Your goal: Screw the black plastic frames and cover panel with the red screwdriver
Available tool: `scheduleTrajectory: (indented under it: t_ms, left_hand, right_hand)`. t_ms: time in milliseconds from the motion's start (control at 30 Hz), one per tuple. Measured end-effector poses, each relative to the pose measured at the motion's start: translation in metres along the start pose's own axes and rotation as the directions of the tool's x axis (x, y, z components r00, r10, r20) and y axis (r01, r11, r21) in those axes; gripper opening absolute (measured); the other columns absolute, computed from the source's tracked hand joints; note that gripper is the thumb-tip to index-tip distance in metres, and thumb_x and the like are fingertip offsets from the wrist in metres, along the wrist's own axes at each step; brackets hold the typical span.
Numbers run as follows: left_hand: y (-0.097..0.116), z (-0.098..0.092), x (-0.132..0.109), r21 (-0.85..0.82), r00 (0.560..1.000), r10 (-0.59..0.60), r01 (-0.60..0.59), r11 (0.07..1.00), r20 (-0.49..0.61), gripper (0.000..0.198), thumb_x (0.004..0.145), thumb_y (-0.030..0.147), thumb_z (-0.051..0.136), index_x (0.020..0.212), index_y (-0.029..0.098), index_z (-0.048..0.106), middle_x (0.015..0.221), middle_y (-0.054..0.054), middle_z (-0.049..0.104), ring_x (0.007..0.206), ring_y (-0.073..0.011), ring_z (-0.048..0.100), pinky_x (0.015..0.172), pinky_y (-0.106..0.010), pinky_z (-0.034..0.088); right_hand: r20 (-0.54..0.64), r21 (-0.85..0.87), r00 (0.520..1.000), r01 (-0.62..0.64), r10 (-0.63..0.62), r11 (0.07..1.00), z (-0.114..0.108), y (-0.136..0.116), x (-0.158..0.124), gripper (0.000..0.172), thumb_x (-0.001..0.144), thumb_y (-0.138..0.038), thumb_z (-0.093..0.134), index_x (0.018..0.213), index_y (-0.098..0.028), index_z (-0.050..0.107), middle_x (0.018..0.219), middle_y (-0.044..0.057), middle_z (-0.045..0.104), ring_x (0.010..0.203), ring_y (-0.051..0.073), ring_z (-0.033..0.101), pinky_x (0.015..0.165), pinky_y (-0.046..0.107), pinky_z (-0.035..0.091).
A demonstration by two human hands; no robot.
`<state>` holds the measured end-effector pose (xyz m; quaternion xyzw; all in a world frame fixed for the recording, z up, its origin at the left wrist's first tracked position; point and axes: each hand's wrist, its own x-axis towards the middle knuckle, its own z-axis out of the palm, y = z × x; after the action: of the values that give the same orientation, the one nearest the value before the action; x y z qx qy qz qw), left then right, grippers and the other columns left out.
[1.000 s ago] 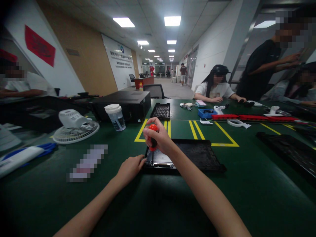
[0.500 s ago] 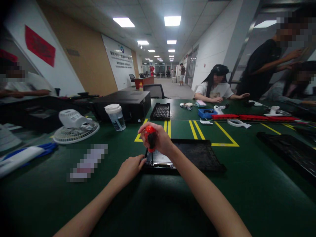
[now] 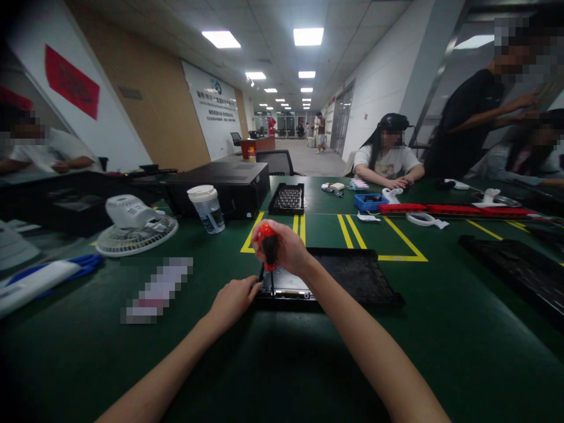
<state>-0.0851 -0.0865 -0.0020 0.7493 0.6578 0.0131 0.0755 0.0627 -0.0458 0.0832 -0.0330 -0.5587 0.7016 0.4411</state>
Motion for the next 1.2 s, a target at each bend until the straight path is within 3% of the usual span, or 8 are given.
scheduleTrajectory:
  t_ms: [1200]
  left_hand:
    - [0.0018, -0.0020, -0.0015, -0.017, 1.000, 0.005, -0.005, 1.000, -0.006, 0.035, 0.089, 0.040, 0.030, 0.102, 0.023, 0.058, 0.089, -0.008, 0.067, 0.082, -0.0210, 0.063, 0.069, -0.030, 0.046]
  right_hand:
    - [-0.053, -0.097, 0.999, -0.006, 0.001, 0.995, -0.0017, -0.0037, 0.0002, 0.029, 0.081, -0.044, 0.046, 0.079, -0.016, 0.050, 0.066, 0.000, 0.054, 0.051, 0.011, 0.051, 0.051, 0.025, 0.040]
